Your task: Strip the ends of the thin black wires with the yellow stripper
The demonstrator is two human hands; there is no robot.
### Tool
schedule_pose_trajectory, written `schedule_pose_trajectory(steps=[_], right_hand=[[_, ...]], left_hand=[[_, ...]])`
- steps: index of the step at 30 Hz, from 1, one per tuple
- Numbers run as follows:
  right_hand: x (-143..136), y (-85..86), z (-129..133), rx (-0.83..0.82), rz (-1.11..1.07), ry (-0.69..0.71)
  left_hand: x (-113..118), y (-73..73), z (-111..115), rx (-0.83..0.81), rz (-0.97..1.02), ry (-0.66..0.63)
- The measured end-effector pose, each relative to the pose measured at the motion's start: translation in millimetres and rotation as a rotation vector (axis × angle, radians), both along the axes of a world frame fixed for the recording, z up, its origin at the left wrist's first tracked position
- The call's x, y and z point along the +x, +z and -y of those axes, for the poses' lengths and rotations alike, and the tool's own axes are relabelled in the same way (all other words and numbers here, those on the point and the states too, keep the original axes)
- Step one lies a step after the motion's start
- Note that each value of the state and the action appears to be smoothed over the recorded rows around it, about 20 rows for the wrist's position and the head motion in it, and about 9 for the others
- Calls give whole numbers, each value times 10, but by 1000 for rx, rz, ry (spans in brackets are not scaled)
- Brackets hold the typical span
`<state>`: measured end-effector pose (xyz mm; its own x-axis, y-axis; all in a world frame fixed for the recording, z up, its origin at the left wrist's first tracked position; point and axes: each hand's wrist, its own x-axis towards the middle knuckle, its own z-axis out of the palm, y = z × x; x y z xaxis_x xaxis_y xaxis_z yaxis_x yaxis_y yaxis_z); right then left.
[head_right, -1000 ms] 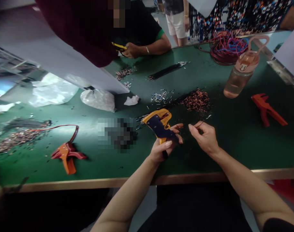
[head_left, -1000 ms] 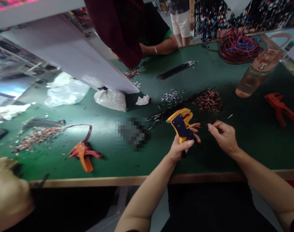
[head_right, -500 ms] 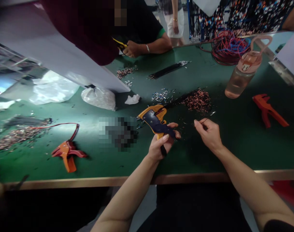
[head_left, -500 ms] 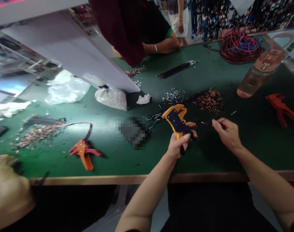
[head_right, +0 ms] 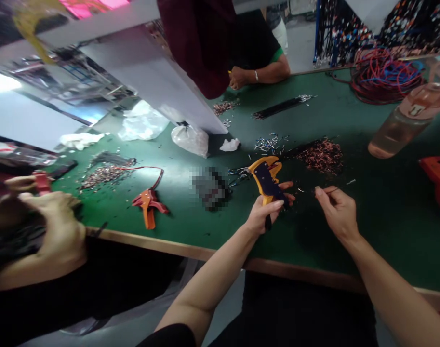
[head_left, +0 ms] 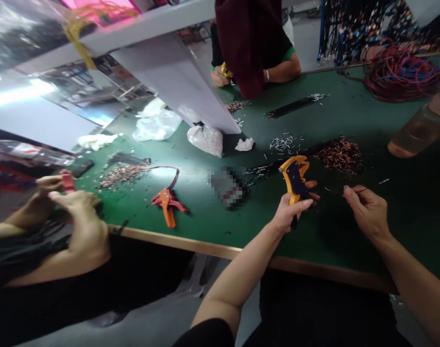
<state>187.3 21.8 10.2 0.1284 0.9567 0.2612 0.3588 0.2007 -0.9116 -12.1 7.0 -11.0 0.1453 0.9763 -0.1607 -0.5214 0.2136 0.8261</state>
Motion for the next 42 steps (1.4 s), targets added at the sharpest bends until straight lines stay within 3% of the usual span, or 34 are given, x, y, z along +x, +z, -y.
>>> schedule_pose_trajectory(steps=[3, 11, 18, 23, 29, 32, 37, 42], right_hand=[[-20, -37, 8, -21, 3, -27], [-124, -104, 67, -54, 27, 49], [-112, -116, 47, -129, -64, -61], [-156, -91, 80, -104, -25, 86], [-85, -27, 37, 106, 60, 250], [-48, 9, 18, 146, 65, 199], [-39, 67, 41, 80, -99, -32], [-90, 109, 101, 51, -168, 15]], left_hand=[[10, 21, -3, 16, 19, -14], [26, 81, 62, 37, 32, -242], [24, 49, 44, 69, 74, -211], [21, 59, 67, 73, 28, -216], [6, 56, 63, 69, 50, -157], [-9, 4, 53, 85, 13, -163], [-45, -75, 45, 122, -126, -279], [-44, -17, 70, 116, -173, -322]])
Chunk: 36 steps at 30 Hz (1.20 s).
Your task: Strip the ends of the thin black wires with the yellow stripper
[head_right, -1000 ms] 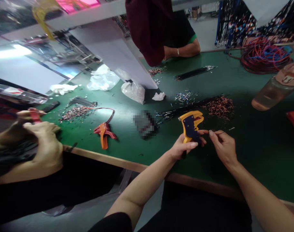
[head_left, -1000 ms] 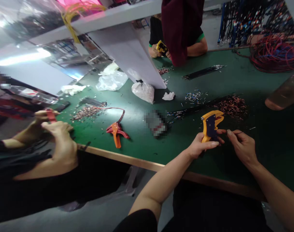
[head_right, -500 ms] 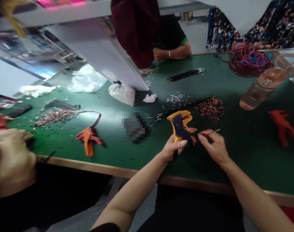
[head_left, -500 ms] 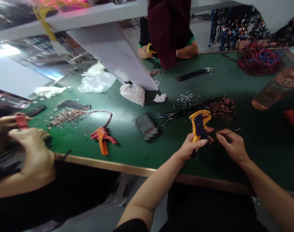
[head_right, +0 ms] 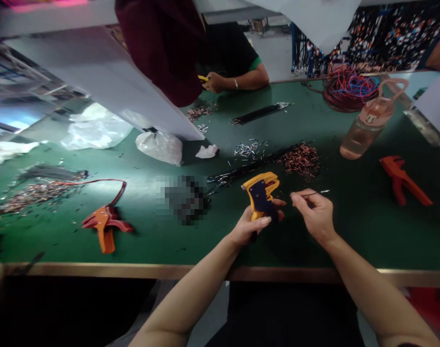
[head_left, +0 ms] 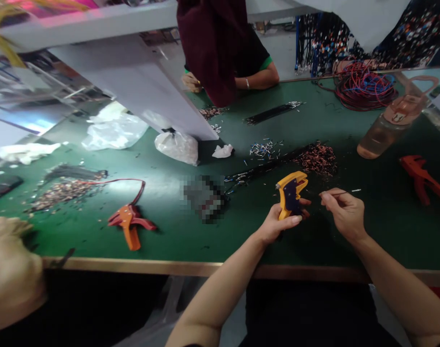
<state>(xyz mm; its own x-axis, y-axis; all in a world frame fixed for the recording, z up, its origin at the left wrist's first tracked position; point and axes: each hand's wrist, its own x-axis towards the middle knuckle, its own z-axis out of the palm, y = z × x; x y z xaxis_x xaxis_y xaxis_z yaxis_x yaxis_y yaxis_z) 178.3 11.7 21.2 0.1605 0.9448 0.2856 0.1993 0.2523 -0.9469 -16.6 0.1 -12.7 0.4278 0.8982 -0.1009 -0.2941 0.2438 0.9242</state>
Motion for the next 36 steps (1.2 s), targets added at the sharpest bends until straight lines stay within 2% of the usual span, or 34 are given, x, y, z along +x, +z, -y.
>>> schedule_pose_trajectory(steps=[5, 12, 21, 27, 32, 36], right_hand=[[-65, 20, 70, 19, 0, 76], [-114, 46, 114, 24, -21, 201], [-123, 41, 102, -6, 9, 183], [-125, 48, 95, -42, 2, 173], [-115, 52, 98, -40, -10, 175], [-72, 20, 72, -96, -75, 118]], left_hand=[[21, 90, 33, -14, -44, 6], [26, 88, 41, -43, -22, 13], [24, 29, 39, -77, -58, 80], [53, 75, 62, -55, -147, 83], [67, 84, 76, -80, -191, 136], [49, 60, 39, -109, -50, 152]])
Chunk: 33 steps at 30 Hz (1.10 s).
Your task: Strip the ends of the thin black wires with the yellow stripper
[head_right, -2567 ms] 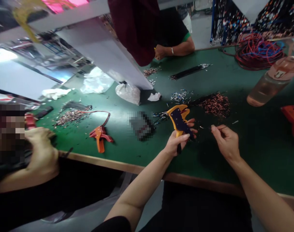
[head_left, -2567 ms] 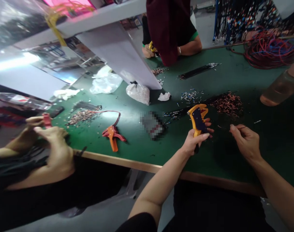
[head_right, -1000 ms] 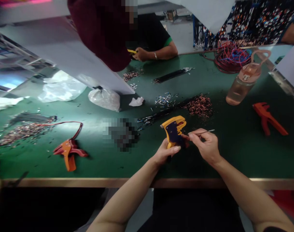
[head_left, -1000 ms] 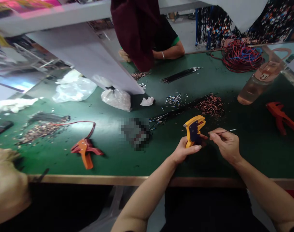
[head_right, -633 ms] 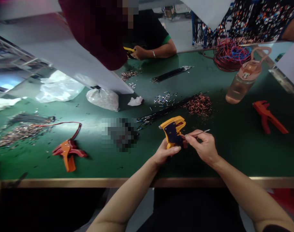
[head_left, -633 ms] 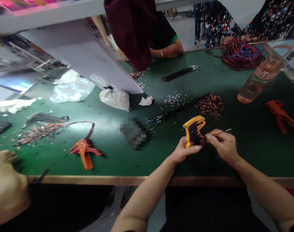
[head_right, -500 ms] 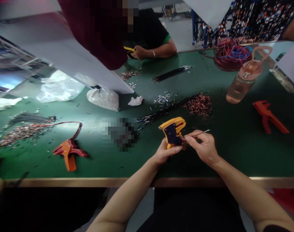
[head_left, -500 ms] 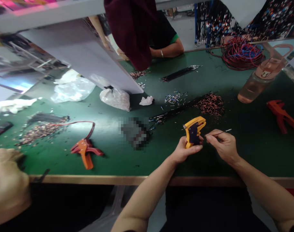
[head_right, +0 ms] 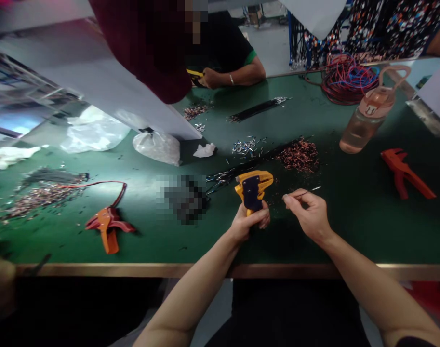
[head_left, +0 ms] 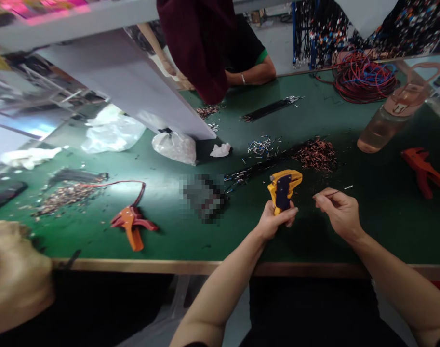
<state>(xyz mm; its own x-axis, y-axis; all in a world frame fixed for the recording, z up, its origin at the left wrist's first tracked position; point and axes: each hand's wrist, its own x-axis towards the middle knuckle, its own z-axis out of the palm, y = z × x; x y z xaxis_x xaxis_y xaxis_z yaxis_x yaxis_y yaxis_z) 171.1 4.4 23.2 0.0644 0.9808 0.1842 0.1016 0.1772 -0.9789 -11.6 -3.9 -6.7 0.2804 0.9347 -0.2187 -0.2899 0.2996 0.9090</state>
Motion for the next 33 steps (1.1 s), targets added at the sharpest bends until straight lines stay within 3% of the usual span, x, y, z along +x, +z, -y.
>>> schedule_pose_trajectory(steps=[4, 8, 17, 26, 33], right_hand=[[67, -96, -68, -58, -169, -35], [98, -146, -124, -58, -280, -31], [74, -132, -155, -101, -258, 58], [65, -84, -169, -94, -207, 108], [90, -61, -164, -109, -107, 129]], left_hand=[[-18, -9, -21, -25, 169, -79], [-40, -20, -14, -22, 180, -169], [-80, -13, 3, -38, 162, -331], [-77, -11, 29, -46, 183, -409], [-83, -51, 45, -83, 118, -394]])
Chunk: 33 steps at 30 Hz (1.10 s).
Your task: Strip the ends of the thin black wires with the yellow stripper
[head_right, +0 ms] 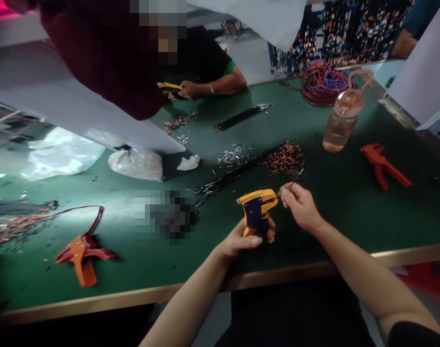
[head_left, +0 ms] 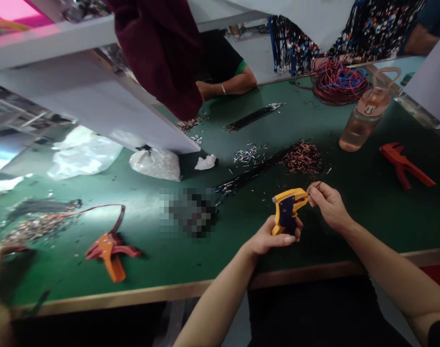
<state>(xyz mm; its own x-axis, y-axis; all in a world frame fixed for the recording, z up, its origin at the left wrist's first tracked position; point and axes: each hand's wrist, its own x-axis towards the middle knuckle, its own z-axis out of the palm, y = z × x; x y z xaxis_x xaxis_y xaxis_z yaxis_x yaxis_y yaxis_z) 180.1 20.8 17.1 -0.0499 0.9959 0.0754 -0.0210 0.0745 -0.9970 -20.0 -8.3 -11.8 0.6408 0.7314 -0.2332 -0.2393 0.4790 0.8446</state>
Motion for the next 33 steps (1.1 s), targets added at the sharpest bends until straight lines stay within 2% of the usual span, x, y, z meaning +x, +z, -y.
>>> schedule_pose_trajectory(steps=[9, 14, 18, 21, 24, 33], right_hand=[[-6, 8, 3, -8, -40, -41], [-36, -48, -18, -47, -46, -153], [-57, -77, -23, -41, -61, -241], [-64, -81, -13, -31, -67, -298], [-79, -97, 5, -31, -59, -296], [-147, -178, 67, 22, 44, -206]], left_hand=[[36, 33, 12, 55, -184, 91], [110, 13, 10, 34, -203, 214], [121, -31, -29, 10, 4, 214], [100, -7, -71, 34, 199, 316], [77, 38, -95, 79, 246, 406], [75, -2, -89, 158, 78, 289]])
